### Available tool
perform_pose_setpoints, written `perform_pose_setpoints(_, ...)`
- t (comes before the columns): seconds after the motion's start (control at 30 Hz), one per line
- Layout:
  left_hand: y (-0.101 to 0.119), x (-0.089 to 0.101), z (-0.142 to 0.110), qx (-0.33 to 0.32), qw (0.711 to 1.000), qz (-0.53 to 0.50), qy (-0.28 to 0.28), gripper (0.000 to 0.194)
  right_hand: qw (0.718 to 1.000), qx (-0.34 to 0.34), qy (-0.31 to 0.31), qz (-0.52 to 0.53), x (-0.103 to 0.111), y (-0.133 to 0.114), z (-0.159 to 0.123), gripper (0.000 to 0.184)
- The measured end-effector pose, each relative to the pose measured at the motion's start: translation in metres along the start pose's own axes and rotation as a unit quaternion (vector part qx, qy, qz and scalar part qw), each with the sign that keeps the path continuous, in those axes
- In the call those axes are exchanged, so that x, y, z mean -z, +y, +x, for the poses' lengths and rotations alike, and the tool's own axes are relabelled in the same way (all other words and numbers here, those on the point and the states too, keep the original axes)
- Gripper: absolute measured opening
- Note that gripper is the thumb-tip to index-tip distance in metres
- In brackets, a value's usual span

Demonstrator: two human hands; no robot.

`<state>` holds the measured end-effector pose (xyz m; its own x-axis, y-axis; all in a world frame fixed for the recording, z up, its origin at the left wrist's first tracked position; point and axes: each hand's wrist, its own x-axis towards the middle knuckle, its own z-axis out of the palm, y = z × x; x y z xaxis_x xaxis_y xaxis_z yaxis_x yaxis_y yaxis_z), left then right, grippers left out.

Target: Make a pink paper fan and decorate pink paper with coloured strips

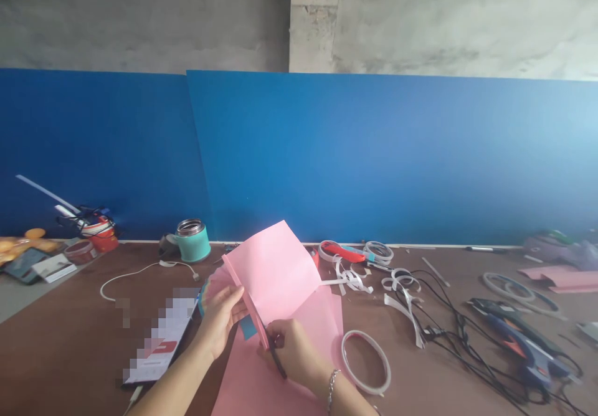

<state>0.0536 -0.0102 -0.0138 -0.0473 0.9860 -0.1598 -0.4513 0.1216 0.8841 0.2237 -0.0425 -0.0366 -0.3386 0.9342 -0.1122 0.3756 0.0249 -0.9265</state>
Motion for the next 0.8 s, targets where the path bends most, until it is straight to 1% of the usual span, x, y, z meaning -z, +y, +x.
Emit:
perform_pose_setpoints(0.1,-0.0016,0.0002,0.0,0.002,1.0,-0.019,0.0,0.031,1.0,0.016,-0.008,0.02,-0.0004,0.0013,0.0,0.008)
perform_pose_setpoints(0.2,-0.0024,0.001,0.0002,0.005,1.0,-0.029,0.011,0.03,1.0,0.018,-0.001,0.009,0.0,-0.0005,-0.0001,0.007)
perform_pose_setpoints(0.27,-0.0021,0.0012,0.0,0.009,1.0,-0.028,0.009,0.028,1.0,0.012,0.002,0.004,0.0007,-0.0022,-0.0001,0.004)
perform_pose_setpoints(0.37,-0.0007,0.0005,-0.0015,0.022,1.0,-0.016,-0.002,0.026,1.0,-0.004,-0.001,0.005,0.0013,-0.0025,0.0002,0.007)
perform_pose_setpoints(0.5,0.0006,-0.0019,-0.0046,0.029,1.0,0.009,-0.005,0.027,1.0,-0.024,-0.005,0.02,-0.0001,0.0012,0.0014,0.007)
perform_pose_setpoints(0.63,-0.0003,-0.0028,-0.0049,0.024,1.0,0.015,-0.002,0.028,1.0,-0.011,0.013,0.025,-0.0017,0.0009,0.0012,0.007)
perform_pose_setpoints(0.8,-0.002,-0.0013,-0.0026,0.023,1.0,0.006,-0.01,0.028,0.999,0.0,0.011,0.039,-0.0022,-0.0074,-0.0015,0.011)
